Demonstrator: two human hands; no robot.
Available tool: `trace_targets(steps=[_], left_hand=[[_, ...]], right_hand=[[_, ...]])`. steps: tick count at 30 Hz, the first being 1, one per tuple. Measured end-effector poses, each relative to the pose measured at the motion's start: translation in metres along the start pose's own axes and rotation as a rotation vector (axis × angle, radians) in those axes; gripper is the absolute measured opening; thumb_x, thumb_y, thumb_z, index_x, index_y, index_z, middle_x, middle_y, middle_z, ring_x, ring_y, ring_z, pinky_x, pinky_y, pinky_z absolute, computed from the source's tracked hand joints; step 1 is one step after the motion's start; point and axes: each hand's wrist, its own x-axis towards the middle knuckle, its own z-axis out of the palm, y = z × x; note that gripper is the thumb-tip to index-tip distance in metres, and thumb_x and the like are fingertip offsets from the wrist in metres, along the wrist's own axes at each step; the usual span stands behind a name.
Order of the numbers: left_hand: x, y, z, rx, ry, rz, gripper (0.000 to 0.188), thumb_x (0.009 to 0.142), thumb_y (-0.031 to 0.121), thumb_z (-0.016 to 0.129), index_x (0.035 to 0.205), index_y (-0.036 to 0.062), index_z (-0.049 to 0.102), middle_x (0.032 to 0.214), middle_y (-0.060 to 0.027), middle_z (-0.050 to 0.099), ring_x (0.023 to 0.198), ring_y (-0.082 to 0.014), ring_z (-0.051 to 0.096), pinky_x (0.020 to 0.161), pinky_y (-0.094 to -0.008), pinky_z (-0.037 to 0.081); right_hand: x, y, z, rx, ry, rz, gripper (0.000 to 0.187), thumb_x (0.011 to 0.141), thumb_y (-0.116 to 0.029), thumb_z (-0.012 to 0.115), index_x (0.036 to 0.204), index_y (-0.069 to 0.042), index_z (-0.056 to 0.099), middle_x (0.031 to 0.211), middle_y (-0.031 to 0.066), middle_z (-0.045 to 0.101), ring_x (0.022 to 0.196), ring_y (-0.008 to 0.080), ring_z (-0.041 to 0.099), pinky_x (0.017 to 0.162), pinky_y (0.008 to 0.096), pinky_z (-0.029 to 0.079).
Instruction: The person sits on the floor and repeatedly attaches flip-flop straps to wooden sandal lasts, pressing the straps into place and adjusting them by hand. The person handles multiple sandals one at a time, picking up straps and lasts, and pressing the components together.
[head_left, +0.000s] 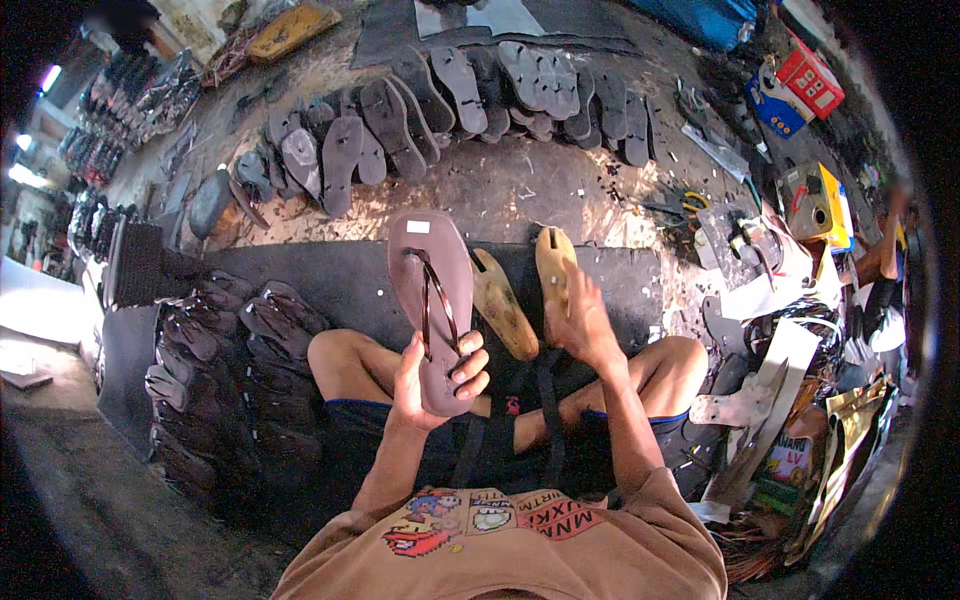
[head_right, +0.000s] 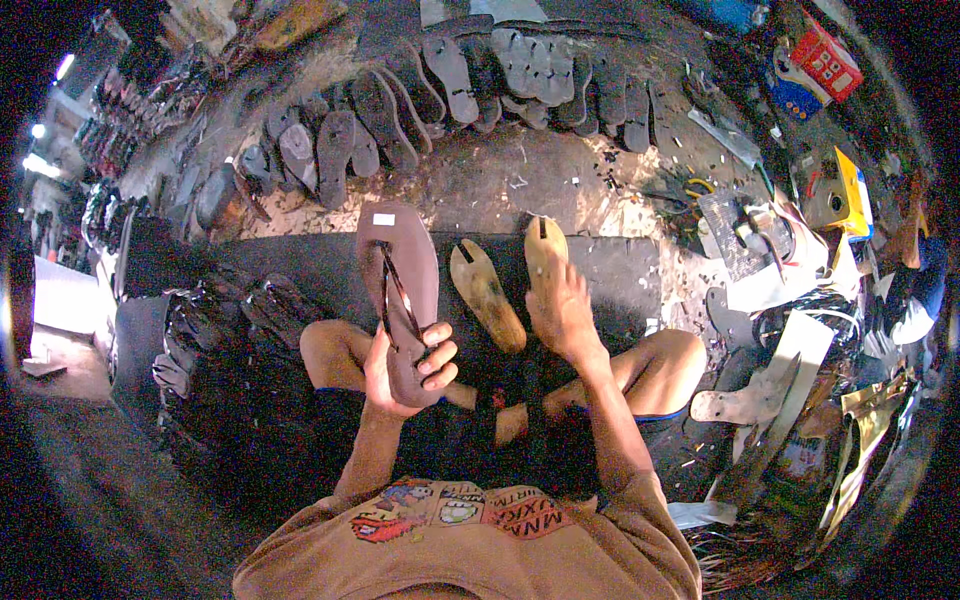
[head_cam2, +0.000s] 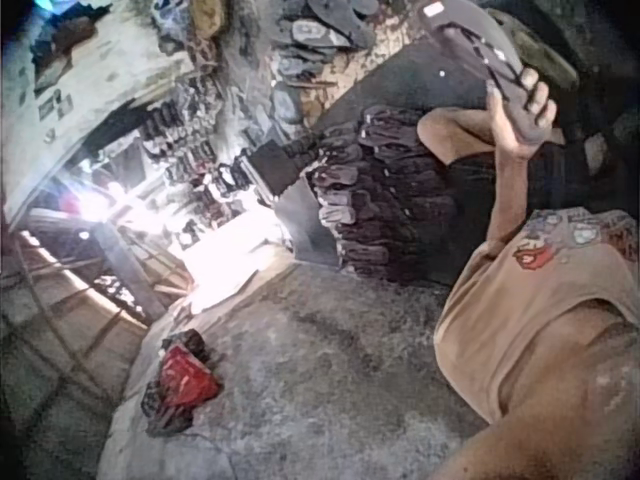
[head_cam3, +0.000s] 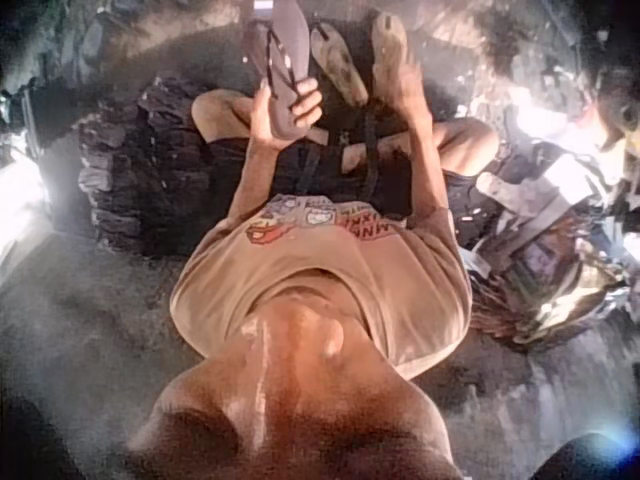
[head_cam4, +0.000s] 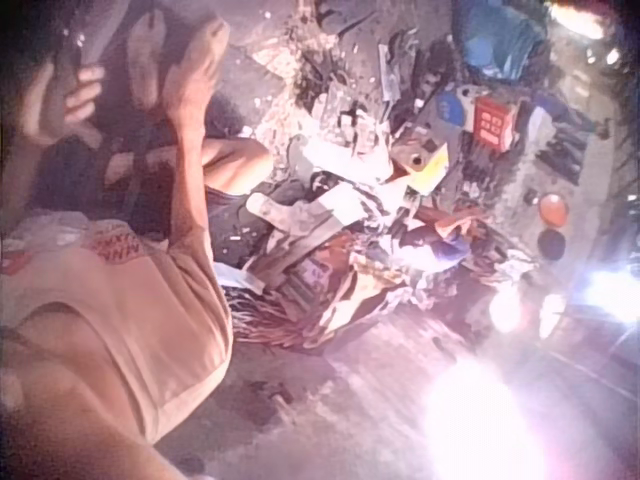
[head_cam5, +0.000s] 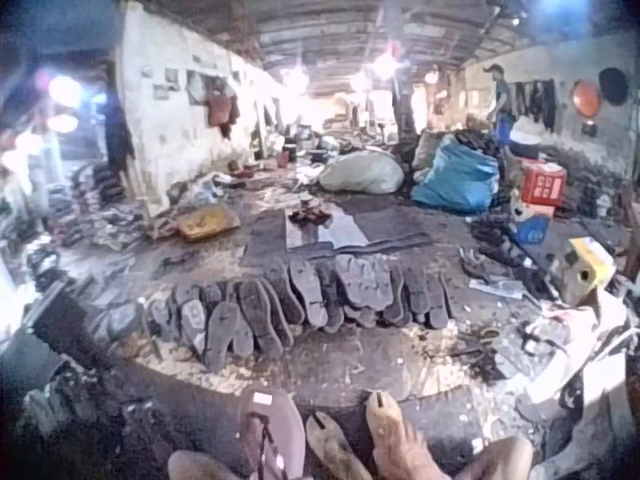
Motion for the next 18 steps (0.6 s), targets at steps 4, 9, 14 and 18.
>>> trace_targets(steps=[4,9,14,18], left_hand=[[-0.002,-0.010,-0.007,-0.055,-0.022,-0.092,0.051,0.108,0.055,0.056,0.153,0.0303,0.047,0.111,-0.0041,0.048,0.081,-0.0133,0.046,0.067,-0.0288,0.044],[-0.009,-0.050,-0.024,0.043,-0.015,-0.320,0.091,0.089,0.057,0.082,0.156,0.0117,0.039,0.114,-0.0050,0.054,0.087,-0.0129,0.053,0.071,-0.0274,0.047],[-0.029,0.031,-0.031,1.701,0.771,0.120,0.046,0.098,0.011,0.077,0.138,-0.0046,0.062,0.123,-0.0068,0.073,0.107,-0.0146,0.067,0.096,-0.0315,0.055],[-0.086,0.108,-0.027,1.165,1.082,0.636,0.047,0.096,0.004,0.077,0.140,-0.0026,0.061,0.124,-0.0071,0.074,0.110,-0.0150,0.068,0.098,-0.0317,0.054]], right_hand=[[0.016,-0.118,-0.063,0.160,0.397,-0.652,0.078,0.086,-0.022,0.083,0.153,-0.002,0.049,0.157,0.0235,0.049,0.150,0.0428,0.042,0.123,0.0470,0.035],[0.083,-0.144,-0.083,0.394,-0.330,-0.450,0.077,0.076,-0.025,0.097,0.143,-0.005,0.065,0.133,0.0133,0.073,0.126,0.0257,0.067,0.110,0.0427,0.050],[0.170,-0.141,-0.020,0.173,-0.481,-0.777,0.102,0.068,-0.028,0.101,0.156,-0.010,0.052,0.151,0.0156,0.061,0.142,0.0310,0.056,0.119,0.0448,0.043],[0.313,-0.047,-0.003,-0.355,0.394,-0.637,0.074,0.077,-0.032,0.093,0.138,-0.004,0.062,0.128,0.0164,0.069,0.124,0.0384,0.061,0.107,0.0511,0.047]])
